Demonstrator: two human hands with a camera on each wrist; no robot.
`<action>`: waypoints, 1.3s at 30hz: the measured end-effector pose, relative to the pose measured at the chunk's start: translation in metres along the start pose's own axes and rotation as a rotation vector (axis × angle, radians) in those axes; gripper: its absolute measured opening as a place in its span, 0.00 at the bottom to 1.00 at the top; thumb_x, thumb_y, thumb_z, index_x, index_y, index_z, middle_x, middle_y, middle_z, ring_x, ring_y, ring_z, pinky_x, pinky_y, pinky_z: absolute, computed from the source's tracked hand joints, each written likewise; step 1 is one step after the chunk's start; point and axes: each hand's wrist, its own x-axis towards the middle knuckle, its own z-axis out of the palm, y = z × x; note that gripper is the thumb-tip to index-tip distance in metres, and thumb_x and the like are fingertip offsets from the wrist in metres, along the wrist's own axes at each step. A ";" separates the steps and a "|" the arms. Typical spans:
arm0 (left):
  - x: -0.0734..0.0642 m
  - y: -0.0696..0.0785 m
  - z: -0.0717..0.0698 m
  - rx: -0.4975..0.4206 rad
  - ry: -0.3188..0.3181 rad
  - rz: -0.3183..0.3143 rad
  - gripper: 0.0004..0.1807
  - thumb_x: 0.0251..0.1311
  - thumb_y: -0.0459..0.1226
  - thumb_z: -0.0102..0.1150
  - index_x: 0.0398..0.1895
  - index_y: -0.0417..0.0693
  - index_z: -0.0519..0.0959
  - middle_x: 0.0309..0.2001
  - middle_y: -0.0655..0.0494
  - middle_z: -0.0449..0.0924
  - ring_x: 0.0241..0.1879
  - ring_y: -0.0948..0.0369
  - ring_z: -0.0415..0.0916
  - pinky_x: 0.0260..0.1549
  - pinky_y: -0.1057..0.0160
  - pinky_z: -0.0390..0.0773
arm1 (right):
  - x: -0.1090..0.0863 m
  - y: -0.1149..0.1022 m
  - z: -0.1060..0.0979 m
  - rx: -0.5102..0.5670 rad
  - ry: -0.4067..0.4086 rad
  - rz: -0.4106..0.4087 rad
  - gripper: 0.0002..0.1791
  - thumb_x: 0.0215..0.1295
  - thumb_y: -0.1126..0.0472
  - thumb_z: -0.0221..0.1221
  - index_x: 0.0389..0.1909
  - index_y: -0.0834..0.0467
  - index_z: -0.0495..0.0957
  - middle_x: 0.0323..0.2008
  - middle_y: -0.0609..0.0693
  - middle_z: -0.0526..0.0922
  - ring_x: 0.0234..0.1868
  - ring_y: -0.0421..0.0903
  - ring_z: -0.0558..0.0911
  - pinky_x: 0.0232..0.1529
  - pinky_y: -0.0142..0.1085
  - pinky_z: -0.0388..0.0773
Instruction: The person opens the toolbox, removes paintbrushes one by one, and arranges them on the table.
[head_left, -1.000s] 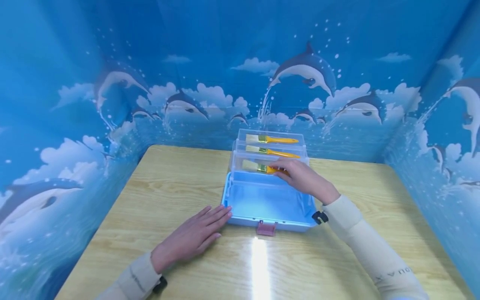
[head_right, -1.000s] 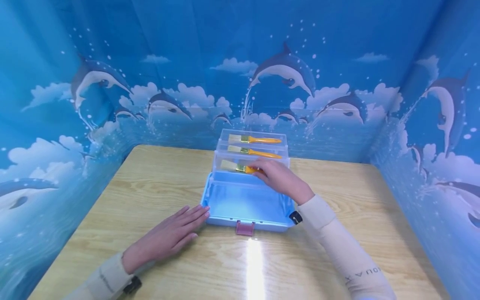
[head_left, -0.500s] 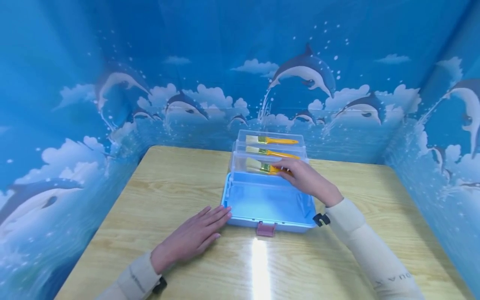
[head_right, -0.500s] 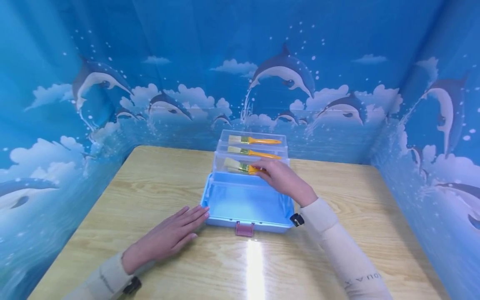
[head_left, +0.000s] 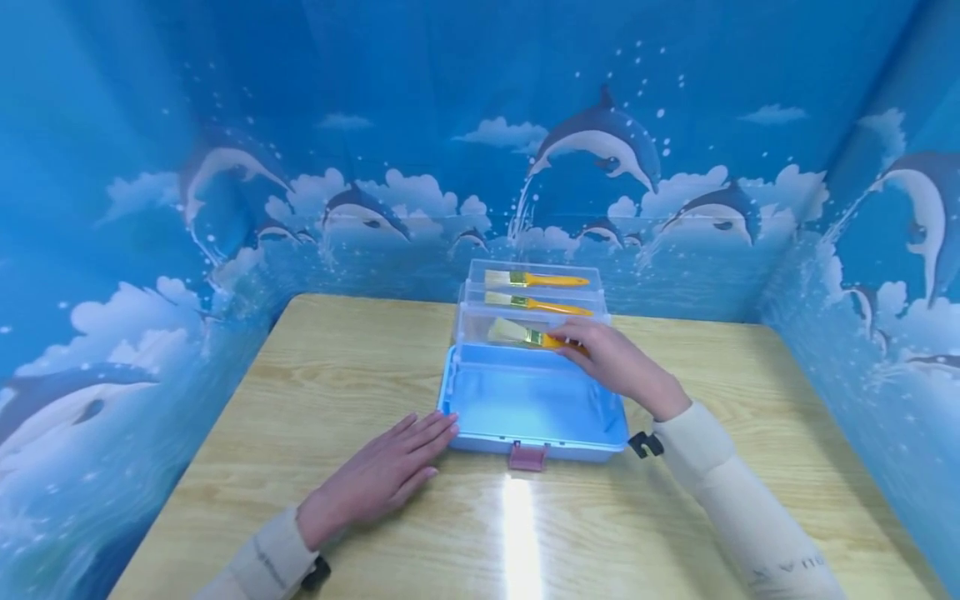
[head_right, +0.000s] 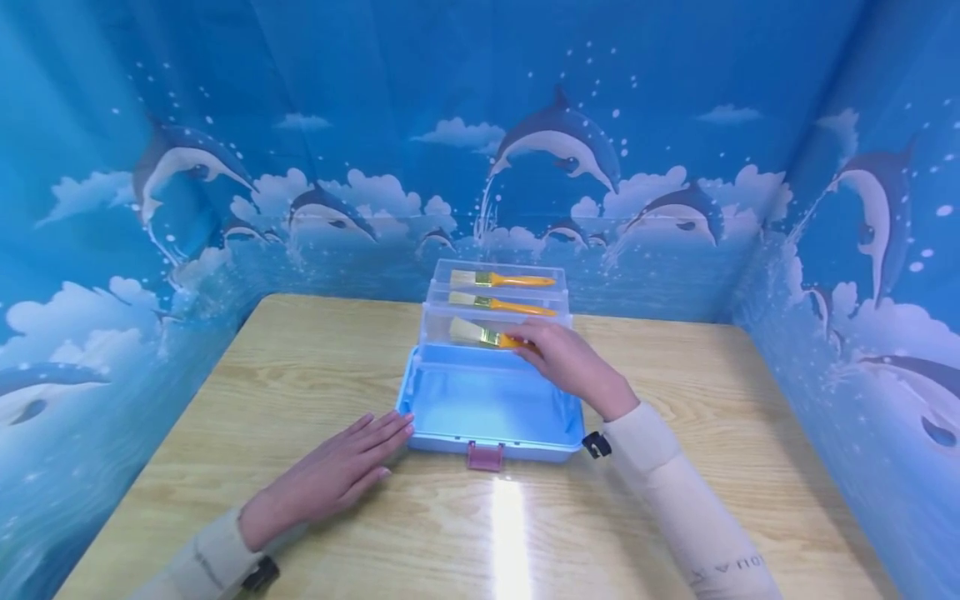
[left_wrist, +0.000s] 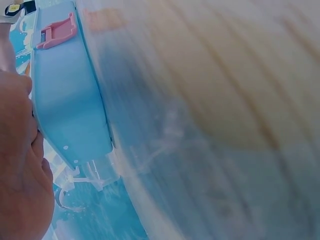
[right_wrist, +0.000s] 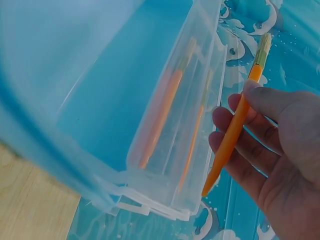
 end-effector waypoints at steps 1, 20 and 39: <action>-0.001 0.000 0.000 0.001 0.005 0.004 0.30 0.71 0.46 0.37 0.73 0.51 0.48 0.74 0.58 0.43 0.72 0.59 0.43 0.70 0.53 0.48 | -0.001 0.000 0.000 -0.009 0.002 0.008 0.17 0.62 0.62 0.60 0.52 0.47 0.77 0.48 0.42 0.80 0.49 0.42 0.78 0.46 0.38 0.81; 0.000 0.003 0.001 0.015 0.026 -0.021 0.31 0.70 0.47 0.39 0.73 0.50 0.49 0.74 0.57 0.45 0.72 0.58 0.45 0.69 0.51 0.49 | -0.023 -0.001 0.002 -0.041 0.030 0.066 0.20 0.63 0.61 0.59 0.56 0.48 0.76 0.50 0.43 0.79 0.52 0.43 0.77 0.50 0.40 0.79; -0.001 0.002 0.001 0.002 0.005 -0.042 0.30 0.71 0.47 0.36 0.73 0.52 0.47 0.74 0.59 0.43 0.72 0.59 0.43 0.70 0.52 0.48 | -0.045 0.005 0.004 -0.096 0.113 0.126 0.21 0.60 0.62 0.61 0.56 0.52 0.75 0.50 0.47 0.79 0.50 0.45 0.78 0.47 0.43 0.80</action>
